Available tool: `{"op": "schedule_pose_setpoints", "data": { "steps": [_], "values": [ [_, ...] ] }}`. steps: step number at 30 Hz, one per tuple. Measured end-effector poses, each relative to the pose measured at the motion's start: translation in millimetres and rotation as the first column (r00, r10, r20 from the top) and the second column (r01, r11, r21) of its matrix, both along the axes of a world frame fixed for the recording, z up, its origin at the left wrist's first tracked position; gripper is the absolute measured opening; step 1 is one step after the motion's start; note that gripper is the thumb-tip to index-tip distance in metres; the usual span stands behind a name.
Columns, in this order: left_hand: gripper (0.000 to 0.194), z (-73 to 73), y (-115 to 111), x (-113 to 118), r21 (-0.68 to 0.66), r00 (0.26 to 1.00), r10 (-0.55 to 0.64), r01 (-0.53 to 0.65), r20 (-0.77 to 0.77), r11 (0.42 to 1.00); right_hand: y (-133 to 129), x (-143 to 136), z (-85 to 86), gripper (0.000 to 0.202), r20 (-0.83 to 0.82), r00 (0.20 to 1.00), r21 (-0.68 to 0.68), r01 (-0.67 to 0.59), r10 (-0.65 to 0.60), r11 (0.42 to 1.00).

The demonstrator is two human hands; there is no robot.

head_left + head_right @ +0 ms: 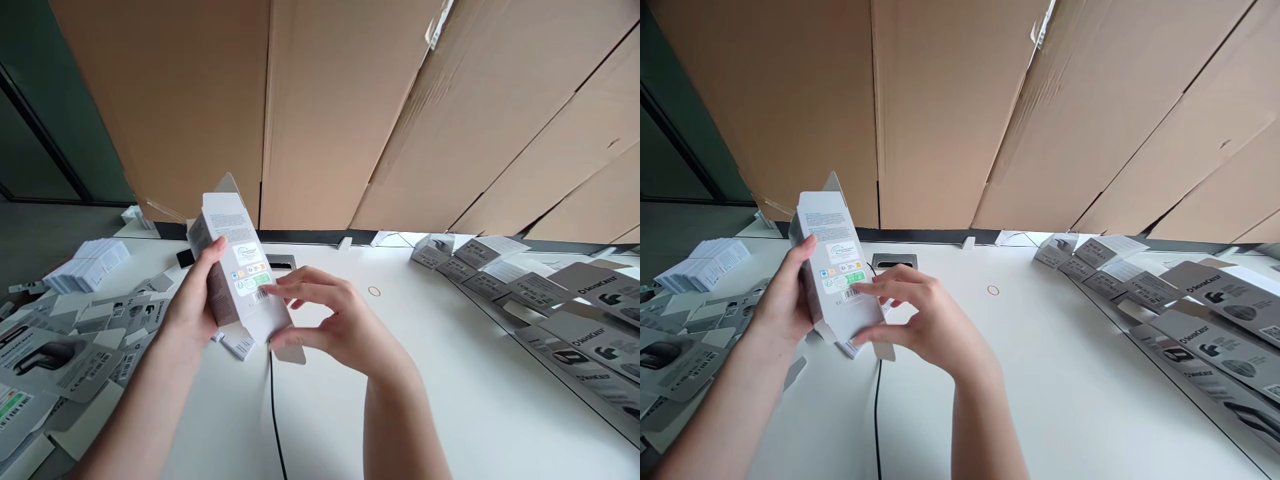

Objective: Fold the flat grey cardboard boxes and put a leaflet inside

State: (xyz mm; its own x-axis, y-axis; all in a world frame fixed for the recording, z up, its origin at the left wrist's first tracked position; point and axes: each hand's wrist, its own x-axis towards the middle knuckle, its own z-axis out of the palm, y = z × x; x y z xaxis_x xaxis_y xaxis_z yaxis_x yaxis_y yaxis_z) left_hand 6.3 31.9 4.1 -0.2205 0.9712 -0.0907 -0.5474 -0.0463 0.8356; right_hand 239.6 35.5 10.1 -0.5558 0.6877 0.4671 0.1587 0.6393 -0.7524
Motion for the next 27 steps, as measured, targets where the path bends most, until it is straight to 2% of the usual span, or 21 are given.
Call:
{"op": "schedule_pose_setpoints", "data": {
  "steps": [3,5,7,10,13,15,17,19,21,23,25,27],
  "values": [
    [0.065,-0.7,-1,3,-0.016,0.999,-0.028,0.028,0.031,0.999,-3,-6,-0.1,0.064,0.035,0.993,0.092,0.107,-0.111,0.99],
    [0.067,1.5,-2,7,-0.046,0.998,-0.034,0.036,0.047,0.998,-6,-13,-0.3,0.052,0.039,0.981,0.185,0.178,-0.188,0.966],
    [0.069,4.4,-3,13,-0.085,0.998,-0.028,0.033,0.06,0.996,-8,-22,-0.9,0.036,0.018,0.968,0.309,0.233,-0.251,0.922],
    [0.07,7.3,-6,24,-0.104,0.996,-0.012,0.022,0.09,0.994,-8,-30,-2.6,0.032,-0.024,0.95,0.468,0.287,-0.312,0.836],
    [0.068,7.9,-9,33,-0.118,0.992,-0.005,0.02,0.123,0.993,-8,-31,-3.2,0.03,-0.094,0.941,0.518,0.326,-0.326,0.791],
    [0.066,7.5,-10,35,-0.132,0.989,0.002,0.018,0.146,0.991,-10,-28,-0.3,0.03,-0.092,0.947,0.466,0.315,-0.308,0.827],
    [0.061,6.9,-9,33,-0.113,0.984,0.017,0.003,0.176,0.994,-13,-21,5.4,0.025,-0.071,0.957,0.334,0.288,-0.28,0.897],
    [0.054,6.5,-6,26,-0.09,0.97,0.072,-0.052,0.232,0.995,-16,-13,11.9,0.029,-0.112,0.954,0.179,0.294,-0.278,0.939],
    [0.046,6.5,-1,16,-0.106,0.928,0.17,-0.143,0.331,0.984,-15,-6,15.9,0.044,-0.226,0.931,0.05,0.307,-0.288,0.95],
    [0.039,6.5,3,6,-0.125,0.856,0.249,-0.216,0.453,0.968,-11,-2,15.2,0.054,-0.311,0.904,-0.065,0.288,-0.294,0.955],
    [0.046,5.9,5,0,-0.08,0.788,0.226,-0.22,0.573,0.972,-4,-6,9.5,0.062,-0.263,0.923,-0.209,0.23,-0.281,0.95],
    [0.059,4.0,5,-1,0.008,0.748,0.119,-0.164,0.653,0.986,3,-18,0.5,0.065,-0.165,0.968,-0.366,0.12,-0.191,0.923]
  ]
}}
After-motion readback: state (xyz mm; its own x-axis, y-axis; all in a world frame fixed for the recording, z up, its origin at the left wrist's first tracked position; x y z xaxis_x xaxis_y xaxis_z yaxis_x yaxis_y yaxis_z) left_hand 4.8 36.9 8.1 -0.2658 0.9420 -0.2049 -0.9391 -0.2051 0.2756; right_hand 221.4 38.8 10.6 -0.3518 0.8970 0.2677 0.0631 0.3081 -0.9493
